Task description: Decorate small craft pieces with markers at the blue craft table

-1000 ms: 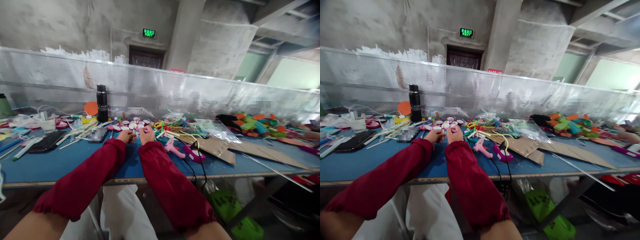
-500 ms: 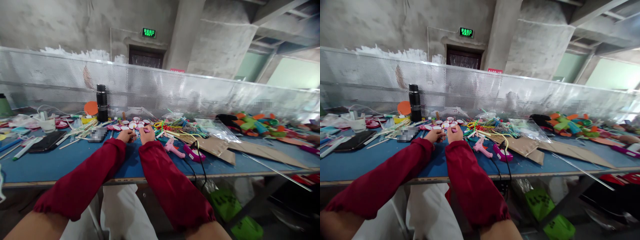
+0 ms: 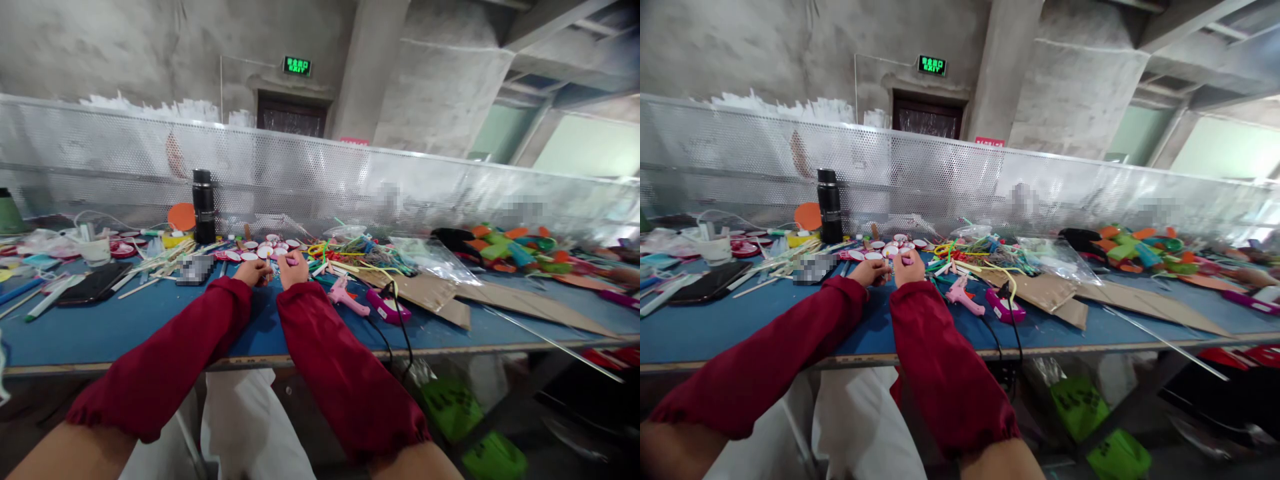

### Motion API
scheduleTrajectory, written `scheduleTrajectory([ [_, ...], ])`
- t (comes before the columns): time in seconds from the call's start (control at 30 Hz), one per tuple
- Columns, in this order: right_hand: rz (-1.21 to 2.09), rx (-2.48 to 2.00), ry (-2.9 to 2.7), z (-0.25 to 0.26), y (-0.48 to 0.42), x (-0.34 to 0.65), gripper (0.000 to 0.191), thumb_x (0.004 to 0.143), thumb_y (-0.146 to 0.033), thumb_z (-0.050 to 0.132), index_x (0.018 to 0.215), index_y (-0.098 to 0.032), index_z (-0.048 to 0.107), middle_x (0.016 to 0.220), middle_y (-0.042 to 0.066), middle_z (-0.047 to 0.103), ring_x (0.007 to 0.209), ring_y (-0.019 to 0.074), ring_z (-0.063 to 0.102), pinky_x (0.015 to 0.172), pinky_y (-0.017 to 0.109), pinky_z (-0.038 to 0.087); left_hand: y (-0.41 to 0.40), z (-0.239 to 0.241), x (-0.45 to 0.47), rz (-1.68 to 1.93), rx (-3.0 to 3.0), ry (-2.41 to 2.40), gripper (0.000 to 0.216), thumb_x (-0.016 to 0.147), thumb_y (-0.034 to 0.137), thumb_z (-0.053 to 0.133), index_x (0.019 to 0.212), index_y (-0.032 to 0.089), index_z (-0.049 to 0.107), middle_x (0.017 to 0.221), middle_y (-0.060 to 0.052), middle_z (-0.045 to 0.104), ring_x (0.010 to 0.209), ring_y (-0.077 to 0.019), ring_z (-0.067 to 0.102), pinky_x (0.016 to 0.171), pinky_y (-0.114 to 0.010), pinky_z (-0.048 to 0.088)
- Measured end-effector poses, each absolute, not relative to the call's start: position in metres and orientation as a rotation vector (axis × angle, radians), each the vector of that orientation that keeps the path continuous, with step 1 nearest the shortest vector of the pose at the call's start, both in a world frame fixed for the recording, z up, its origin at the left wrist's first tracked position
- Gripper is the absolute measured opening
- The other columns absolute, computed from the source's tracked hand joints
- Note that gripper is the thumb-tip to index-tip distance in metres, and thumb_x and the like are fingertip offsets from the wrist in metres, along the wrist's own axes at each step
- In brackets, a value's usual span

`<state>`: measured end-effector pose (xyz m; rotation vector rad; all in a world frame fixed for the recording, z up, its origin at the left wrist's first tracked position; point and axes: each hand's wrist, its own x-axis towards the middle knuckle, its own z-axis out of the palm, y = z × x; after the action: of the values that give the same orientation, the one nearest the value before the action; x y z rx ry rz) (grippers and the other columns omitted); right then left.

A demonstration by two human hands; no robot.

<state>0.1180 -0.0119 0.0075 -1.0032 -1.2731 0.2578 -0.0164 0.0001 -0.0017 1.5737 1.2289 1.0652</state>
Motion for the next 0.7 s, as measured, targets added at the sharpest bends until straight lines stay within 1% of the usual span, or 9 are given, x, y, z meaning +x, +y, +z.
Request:
scheduleTrajectory([
  [0.23,0.25,-1.043,-1.24,0.0081,-0.0125,0.1182,0.016,0.069,-0.03,0.054,0.058,-0.021,0.047,0.056,-0.006,0.048,0.056,0.0108,0.044,0.058,0.023,0.033,0.0042,-0.0047,-0.0173,1.088,1.552,1.213,0.023,0.075,0.033,0.068,0.071,0.014,0.057,0.063,-0.001,0.065,0.044,-0.009,0.054,0.042,-0.02,0.04],
  [0.37,0.269,-1.01,-1.272,0.0076,-0.012,0.1175,0.016,0.07,-0.031,0.053,0.059,-0.021,0.048,0.056,-0.006,0.049,0.056,0.0106,0.044,0.057,0.023,0.034,0.0064,-0.0063,-0.0176,1.076,1.567,1.213,0.024,0.074,0.035,0.069,0.069,0.014,0.058,0.06,-0.001,0.064,0.044,-0.0091,0.053,0.043,-0.02,0.041],
  [0.47,0.265,-1.016,-1.283,0.0072,-0.0114,0.1176,0.016,0.07,-0.032,0.053,0.059,-0.021,0.048,0.056,-0.006,0.049,0.057,0.0106,0.044,0.058,0.023,0.034,0.006,-0.0061,-0.0174,1.074,1.582,1.206,0.024,0.074,0.034,0.068,0.067,0.014,0.057,0.057,0.0,0.062,0.042,-0.0085,0.052,0.041,-0.019,0.04],
  [0.6,0.241,-1.055,-1.242,0.0067,-0.0105,0.1181,0.015,0.07,-0.031,0.053,0.059,-0.021,0.049,0.056,-0.006,0.049,0.056,0.011,0.044,0.058,0.023,0.033,0.0019,-0.0025,-0.0165,1.088,1.561,1.202,0.021,0.075,0.03,0.068,0.068,0.014,0.056,0.06,-0.001,0.064,0.042,-0.0083,0.052,0.04,-0.019,0.038],
  [0.7,0.239,-1.03,-1.253,0.0061,-0.0097,0.1181,0.016,0.07,-0.032,0.053,0.059,-0.021,0.049,0.055,-0.006,0.049,0.056,0.0112,0.044,0.057,0.023,0.034,-0.0005,-0.0002,-0.016,1.09,1.555,1.207,0.019,0.075,0.028,0.067,0.068,0.013,0.056,0.059,0.0,0.063,0.041,-0.0083,0.052,0.04,-0.019,0.038],
])
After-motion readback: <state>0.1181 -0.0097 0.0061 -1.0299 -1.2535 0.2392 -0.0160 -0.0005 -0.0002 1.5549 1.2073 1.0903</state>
